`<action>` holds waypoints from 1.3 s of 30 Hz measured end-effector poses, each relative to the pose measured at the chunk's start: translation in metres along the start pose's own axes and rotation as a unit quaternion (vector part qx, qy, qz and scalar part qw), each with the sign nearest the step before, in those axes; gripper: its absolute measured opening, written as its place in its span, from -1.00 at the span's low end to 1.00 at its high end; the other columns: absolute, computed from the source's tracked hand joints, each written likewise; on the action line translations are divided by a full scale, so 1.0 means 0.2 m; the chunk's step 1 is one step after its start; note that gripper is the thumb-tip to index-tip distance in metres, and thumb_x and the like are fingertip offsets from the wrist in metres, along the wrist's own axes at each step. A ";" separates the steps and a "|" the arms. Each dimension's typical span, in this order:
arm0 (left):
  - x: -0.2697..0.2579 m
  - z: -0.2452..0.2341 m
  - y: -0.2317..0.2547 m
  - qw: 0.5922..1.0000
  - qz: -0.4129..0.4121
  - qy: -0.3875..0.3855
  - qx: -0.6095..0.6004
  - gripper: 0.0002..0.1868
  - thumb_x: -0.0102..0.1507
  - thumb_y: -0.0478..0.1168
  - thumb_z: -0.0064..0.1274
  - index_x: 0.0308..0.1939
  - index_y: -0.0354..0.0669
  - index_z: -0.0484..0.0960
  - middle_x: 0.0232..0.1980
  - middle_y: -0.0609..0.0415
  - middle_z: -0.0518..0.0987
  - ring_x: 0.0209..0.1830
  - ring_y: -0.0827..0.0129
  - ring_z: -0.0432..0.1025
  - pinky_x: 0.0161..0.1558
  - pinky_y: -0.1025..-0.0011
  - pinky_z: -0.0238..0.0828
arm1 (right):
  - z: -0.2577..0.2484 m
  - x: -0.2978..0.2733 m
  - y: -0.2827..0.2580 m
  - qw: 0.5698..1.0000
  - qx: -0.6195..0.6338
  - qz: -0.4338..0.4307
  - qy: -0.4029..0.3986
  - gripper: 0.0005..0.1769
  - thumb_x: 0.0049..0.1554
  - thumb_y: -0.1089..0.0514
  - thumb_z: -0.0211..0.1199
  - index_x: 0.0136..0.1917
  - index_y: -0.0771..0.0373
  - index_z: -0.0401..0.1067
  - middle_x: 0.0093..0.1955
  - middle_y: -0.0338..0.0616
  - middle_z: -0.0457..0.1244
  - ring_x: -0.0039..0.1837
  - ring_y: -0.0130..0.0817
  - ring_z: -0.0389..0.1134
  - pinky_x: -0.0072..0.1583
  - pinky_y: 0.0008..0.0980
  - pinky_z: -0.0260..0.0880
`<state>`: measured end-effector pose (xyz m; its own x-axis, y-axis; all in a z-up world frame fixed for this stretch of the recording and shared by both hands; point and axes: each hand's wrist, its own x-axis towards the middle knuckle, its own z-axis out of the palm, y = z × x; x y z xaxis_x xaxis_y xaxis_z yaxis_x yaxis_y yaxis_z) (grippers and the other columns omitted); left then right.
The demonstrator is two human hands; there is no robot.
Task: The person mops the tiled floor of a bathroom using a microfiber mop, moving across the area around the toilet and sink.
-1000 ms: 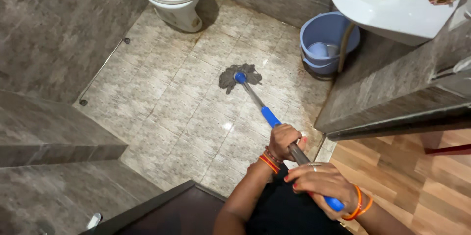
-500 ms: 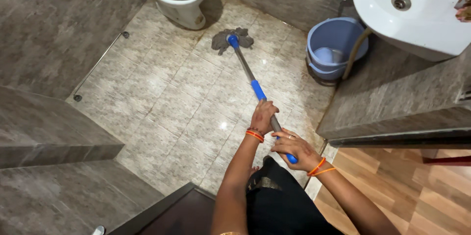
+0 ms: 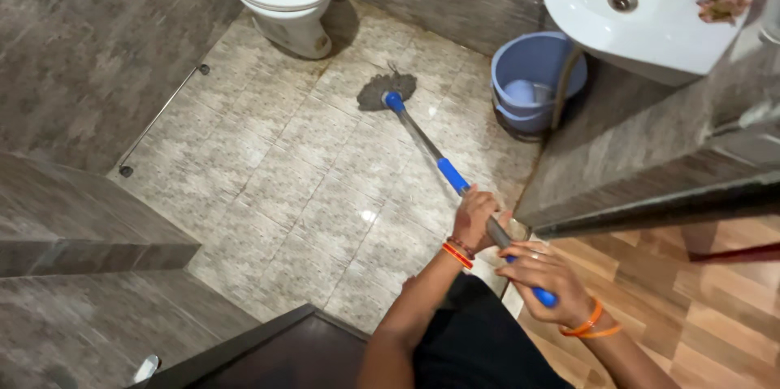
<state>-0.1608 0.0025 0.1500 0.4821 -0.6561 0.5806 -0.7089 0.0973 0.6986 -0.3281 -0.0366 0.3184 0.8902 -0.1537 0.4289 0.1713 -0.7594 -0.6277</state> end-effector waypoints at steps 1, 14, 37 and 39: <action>0.03 0.00 0.12 1.000 0.012 0.003 -0.019 -0.75 0.16 -0.13 0.25 -0.36 -0.25 0.58 -0.20 -0.20 0.57 -0.02 -0.10 0.48 0.25 0.01 0.37 | -0.09 -0.02 -0.06 1.000 0.008 -0.003 0.007 -0.71 -0.10 0.40 0.27 -0.08 0.21 0.56 -0.07 -0.07 0.43 0.14 -0.13 0.47 0.31 -0.10 0.38; 0.17 -0.07 0.80 0.971 0.126 -0.087 -0.182 -0.71 0.17 -0.23 0.18 -0.56 -0.15 0.40 -0.57 0.03 0.41 -0.57 0.12 0.40 -0.50 0.28 0.28 | -0.49 -0.19 -0.37 0.985 0.136 -0.098 0.036 -0.66 0.34 0.02 0.08 -0.11 0.29 0.50 -0.25 -0.16 0.39 -0.15 -0.25 0.55 0.09 -0.13 0.63; 0.10 0.36 -0.80 0.957 0.060 -0.275 0.065 -0.72 -0.05 -0.27 0.17 -0.25 -0.05 0.66 -0.15 0.01 0.55 0.13 0.09 0.43 0.31 0.02 0.26 | 0.37 -0.06 0.59 0.979 -0.051 0.139 -0.142 -0.67 0.06 0.13 0.37 0.09 0.23 0.49 0.22 -0.02 0.33 0.45 -0.02 0.22 0.33 -0.15 0.27; 0.01 0.41 -0.79 0.951 0.029 -0.294 0.096 -0.67 -0.04 -0.30 0.15 -0.18 -0.01 0.67 -0.07 0.04 0.56 0.23 0.12 0.40 0.31 0.04 0.25 | 0.42 -0.15 0.61 0.984 -0.073 0.096 -0.134 -0.66 0.06 0.12 0.37 0.11 0.21 0.48 0.22 -0.05 0.33 0.47 -0.01 0.21 0.40 -0.10 0.21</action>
<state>-0.0897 -0.0765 0.0068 0.1082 -0.9641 0.2426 -0.8334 0.0451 0.5508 -0.2993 -0.0721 0.1743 0.9830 -0.1454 0.1118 -0.0558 -0.8178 -0.5727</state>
